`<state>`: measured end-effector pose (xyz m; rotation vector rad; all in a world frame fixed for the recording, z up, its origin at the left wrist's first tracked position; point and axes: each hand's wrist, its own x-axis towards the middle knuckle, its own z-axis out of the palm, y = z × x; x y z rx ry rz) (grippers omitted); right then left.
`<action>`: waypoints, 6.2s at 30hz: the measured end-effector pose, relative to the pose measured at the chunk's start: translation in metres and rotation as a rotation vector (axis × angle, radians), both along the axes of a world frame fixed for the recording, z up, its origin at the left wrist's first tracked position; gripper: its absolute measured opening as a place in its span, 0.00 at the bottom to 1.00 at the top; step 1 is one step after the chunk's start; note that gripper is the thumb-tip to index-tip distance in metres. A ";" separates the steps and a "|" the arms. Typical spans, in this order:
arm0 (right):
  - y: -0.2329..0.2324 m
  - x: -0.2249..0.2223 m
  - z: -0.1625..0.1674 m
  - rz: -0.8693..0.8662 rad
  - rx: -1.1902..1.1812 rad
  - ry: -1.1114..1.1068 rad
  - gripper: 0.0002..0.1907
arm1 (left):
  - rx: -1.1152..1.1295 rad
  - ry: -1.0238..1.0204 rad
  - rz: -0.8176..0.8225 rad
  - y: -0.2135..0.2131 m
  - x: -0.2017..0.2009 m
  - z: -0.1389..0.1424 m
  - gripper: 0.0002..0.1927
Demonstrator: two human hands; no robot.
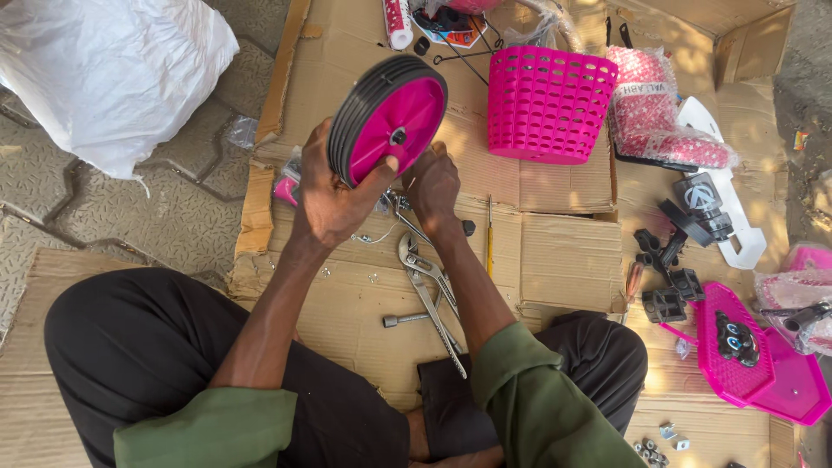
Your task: The person assembles a pink bicycle wheel by inserting a metal axle and tightening it with pliers. They then attach a black plastic cap to the wheel hub. Next, they unpack a pink plastic basket and attach a metal bracket to it using a screwdriver and small hardware.
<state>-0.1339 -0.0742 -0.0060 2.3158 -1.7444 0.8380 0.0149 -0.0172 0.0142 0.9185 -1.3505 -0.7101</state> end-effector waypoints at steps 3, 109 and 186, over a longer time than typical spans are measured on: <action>0.008 -0.017 0.001 -0.136 0.311 -0.292 0.09 | -0.031 0.018 0.037 0.001 -0.004 -0.011 0.25; 0.193 -0.040 0.050 -0.110 0.916 -1.071 0.23 | 0.410 0.128 -0.110 -0.016 0.033 0.015 0.14; 0.127 -0.105 0.084 0.203 0.283 0.544 0.44 | 1.176 0.591 -0.313 -0.012 0.018 0.000 0.39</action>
